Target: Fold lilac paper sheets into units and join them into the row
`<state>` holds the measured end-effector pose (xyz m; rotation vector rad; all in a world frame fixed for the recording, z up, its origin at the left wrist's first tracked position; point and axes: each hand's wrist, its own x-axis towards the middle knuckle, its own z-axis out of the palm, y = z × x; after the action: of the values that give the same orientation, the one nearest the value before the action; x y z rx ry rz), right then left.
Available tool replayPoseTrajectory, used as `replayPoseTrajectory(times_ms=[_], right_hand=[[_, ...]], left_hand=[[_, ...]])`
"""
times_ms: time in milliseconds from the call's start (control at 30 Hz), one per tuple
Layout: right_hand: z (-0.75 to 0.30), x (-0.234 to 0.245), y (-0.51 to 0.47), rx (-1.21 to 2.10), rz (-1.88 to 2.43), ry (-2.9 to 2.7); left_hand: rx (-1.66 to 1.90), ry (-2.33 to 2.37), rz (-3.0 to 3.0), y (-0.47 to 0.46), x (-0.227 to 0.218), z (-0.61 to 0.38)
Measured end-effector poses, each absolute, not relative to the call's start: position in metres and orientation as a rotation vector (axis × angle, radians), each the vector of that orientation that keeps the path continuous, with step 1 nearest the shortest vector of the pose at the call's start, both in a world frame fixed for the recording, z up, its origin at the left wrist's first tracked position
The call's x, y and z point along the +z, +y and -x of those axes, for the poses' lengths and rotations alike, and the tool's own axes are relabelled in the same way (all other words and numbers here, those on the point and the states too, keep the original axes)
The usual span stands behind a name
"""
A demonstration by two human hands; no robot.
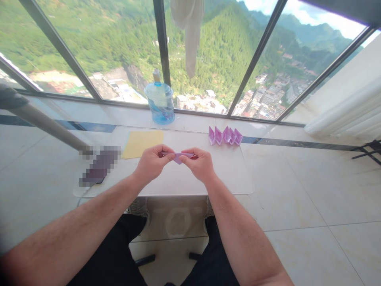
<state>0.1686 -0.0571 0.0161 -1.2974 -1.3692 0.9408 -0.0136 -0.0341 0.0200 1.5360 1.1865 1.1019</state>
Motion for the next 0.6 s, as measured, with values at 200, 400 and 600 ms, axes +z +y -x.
replayPoseTrajectory(times_ms=[200,400,600], right_hand=[[-0.1756,0.0110,-0.0515,0.944,1.291,-1.333],[-0.1733,0.0110,-0.0527,0.978,1.280,-1.347],[-0.1759,0.0111,-0.0517,1.030,1.239,-1.328]], left_hand=[[1.065,1.188,-1.575,-0.0327,0.0201,0.0164],[0.963,1.187,-1.670,-0.0363,0.0246,0.0135],[1.018,1.190,-1.663,-0.0359,0.0214,0.0149]])
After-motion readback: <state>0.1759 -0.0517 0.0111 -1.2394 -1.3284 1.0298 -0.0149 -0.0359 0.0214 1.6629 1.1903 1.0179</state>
